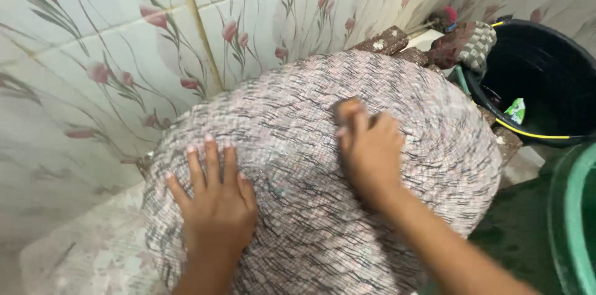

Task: Washing a patterned rug by hand using a brush, soap, and water from a bucket.

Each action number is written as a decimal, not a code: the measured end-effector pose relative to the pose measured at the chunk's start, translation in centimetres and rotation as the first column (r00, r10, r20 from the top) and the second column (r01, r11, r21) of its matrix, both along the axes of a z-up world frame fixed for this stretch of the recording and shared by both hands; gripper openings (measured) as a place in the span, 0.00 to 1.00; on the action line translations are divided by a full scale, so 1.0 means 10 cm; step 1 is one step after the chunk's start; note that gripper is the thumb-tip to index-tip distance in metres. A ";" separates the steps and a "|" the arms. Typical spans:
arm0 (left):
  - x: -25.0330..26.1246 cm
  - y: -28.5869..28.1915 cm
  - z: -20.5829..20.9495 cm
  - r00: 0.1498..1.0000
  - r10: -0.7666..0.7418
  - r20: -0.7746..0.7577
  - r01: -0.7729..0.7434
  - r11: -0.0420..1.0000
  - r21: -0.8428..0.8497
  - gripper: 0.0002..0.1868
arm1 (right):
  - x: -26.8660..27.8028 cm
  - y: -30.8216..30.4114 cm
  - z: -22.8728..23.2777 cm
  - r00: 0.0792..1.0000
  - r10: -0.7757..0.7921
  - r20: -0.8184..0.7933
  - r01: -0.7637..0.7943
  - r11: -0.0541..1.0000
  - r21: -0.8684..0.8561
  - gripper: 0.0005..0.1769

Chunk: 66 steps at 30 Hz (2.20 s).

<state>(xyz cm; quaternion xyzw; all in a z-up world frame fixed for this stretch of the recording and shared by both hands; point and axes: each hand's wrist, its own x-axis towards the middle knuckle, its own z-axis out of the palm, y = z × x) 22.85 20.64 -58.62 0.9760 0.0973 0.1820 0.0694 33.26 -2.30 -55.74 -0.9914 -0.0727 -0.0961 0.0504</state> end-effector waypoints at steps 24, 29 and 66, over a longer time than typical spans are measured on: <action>0.03 0.04 -0.06 0.999 -0.024 0.031 0.024 1.000 0.008 0.32 | 0.61 0.14 0.31 0.868 0.009 -0.497 0.338 0.723 0.603 0.27; 0.09 0.05 -0.10 1.000 0.015 -0.001 -0.015 0.998 0.053 0.33 | 1.20 -0.43 -0.09 0.988 -0.113 -0.106 0.123 0.988 0.088 0.26; 0.00 0.05 -0.08 1.000 -0.018 -0.006 0.018 0.992 0.126 0.33 | -0.06 -0.17 0.07 0.971 -0.042 -0.236 0.052 0.998 0.033 0.20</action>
